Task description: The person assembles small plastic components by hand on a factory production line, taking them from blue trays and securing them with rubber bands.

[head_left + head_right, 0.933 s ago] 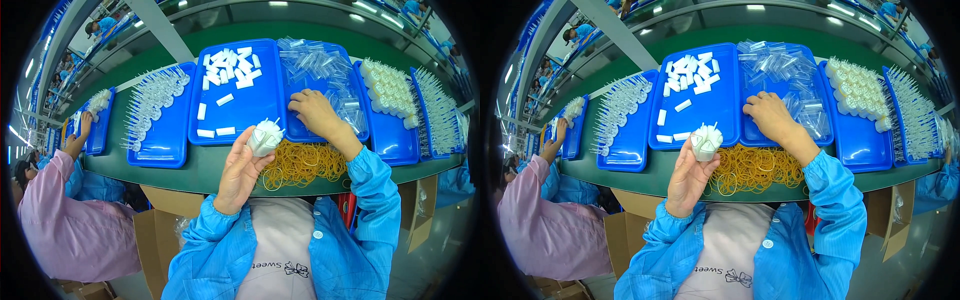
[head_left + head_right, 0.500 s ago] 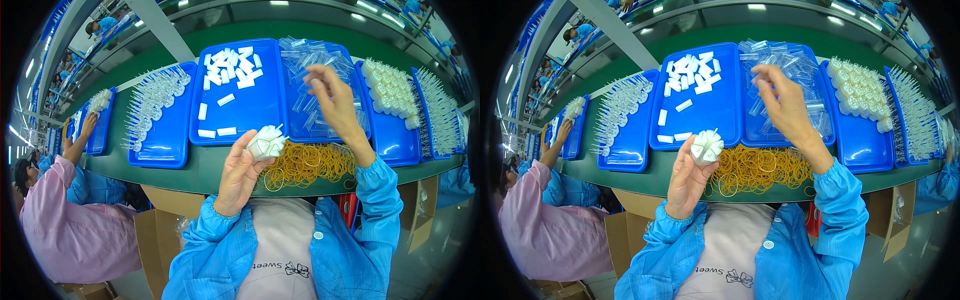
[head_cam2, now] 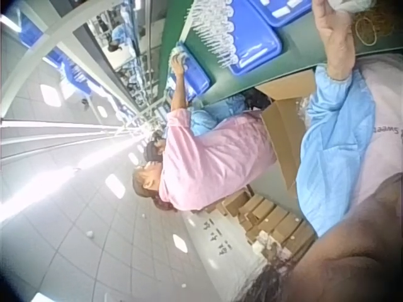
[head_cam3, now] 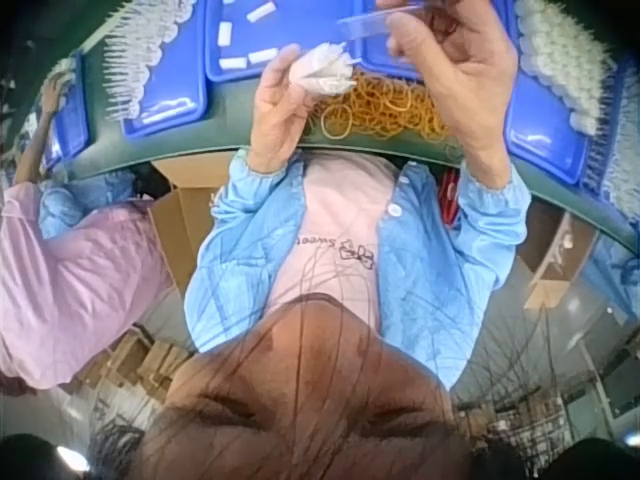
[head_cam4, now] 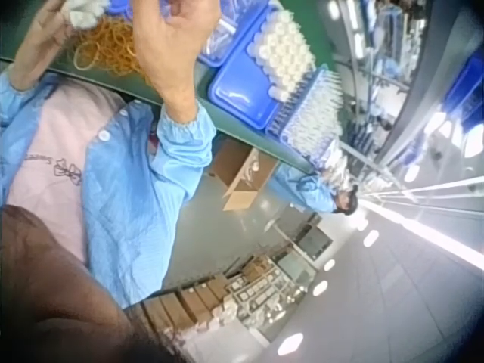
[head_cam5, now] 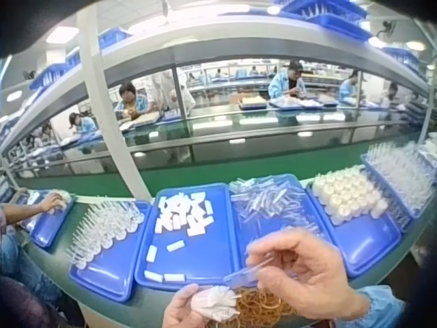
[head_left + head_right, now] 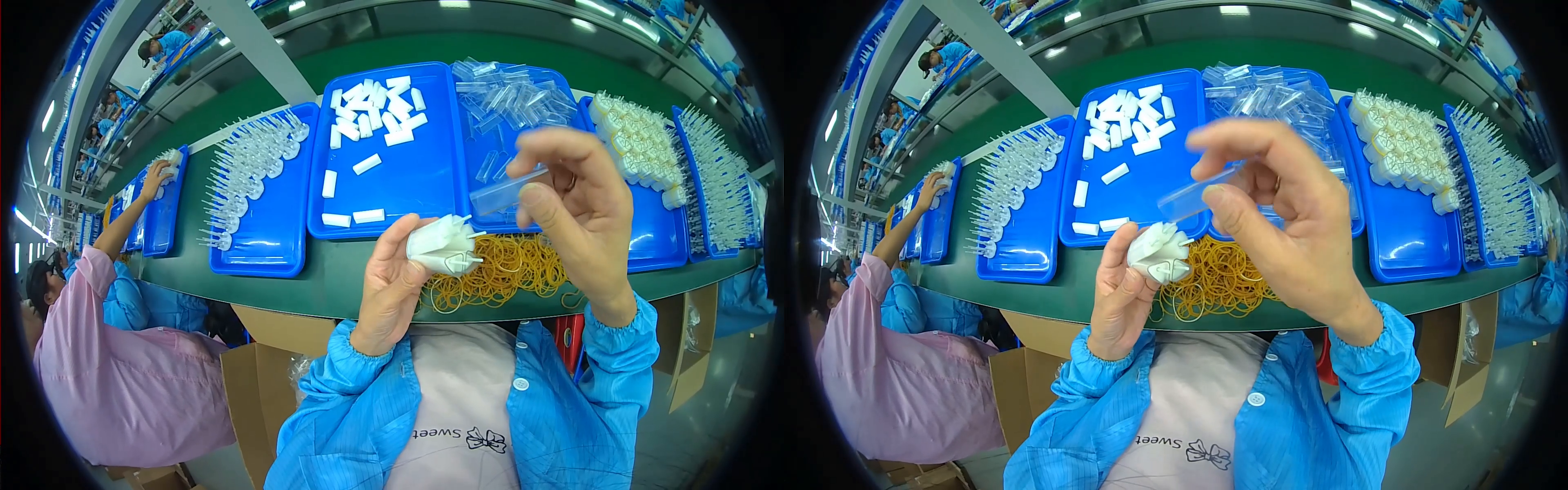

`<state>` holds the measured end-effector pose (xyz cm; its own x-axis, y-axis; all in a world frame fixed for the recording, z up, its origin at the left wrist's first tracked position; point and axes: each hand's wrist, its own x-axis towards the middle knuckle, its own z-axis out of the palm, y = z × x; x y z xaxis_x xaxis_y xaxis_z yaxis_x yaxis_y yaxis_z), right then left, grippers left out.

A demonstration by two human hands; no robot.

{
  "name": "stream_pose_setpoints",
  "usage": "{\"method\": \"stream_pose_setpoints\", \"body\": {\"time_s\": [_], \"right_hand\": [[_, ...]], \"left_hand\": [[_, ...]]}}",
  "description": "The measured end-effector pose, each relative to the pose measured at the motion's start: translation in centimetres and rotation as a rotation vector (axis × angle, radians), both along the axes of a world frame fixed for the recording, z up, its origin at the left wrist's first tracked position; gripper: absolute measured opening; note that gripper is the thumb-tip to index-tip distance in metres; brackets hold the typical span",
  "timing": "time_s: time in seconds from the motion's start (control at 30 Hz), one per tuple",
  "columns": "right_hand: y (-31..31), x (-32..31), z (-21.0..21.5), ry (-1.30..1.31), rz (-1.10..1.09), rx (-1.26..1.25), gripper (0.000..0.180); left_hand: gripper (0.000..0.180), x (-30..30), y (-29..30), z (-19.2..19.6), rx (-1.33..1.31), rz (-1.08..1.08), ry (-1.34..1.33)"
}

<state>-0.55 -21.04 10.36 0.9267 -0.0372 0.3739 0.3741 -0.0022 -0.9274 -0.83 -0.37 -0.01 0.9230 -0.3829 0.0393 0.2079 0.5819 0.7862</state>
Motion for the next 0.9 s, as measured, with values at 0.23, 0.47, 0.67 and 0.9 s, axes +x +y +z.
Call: {"method": "stream_pose_setpoints", "body": {"time_s": [0.23, 0.47, 0.67, 0.9], "right_hand": [[-0.7, -0.8, 0.0, -0.138, 0.176, -0.083, 0.017], [1.0, -1.0, -0.6, -0.317, -0.122, -0.258, 0.02], [1.1, -1.8, -1.1, -0.296, -0.124, -0.301, 0.026], [1.1, -2.0, -1.6, -0.22, -0.094, -0.261, 0.027]], "left_hand": [[0.057, 0.1, 0.2, -0.2, -0.016, -0.003, -0.039], [0.055, -0.4, 0.2, 0.3, -0.039, 0.006, -0.012], [0.052, -0.7, 0.1, 0.7, -0.045, 0.062, -0.049], [0.045, -0.8, 0.1, 0.2, 0.074, 0.198, -0.239]]}}
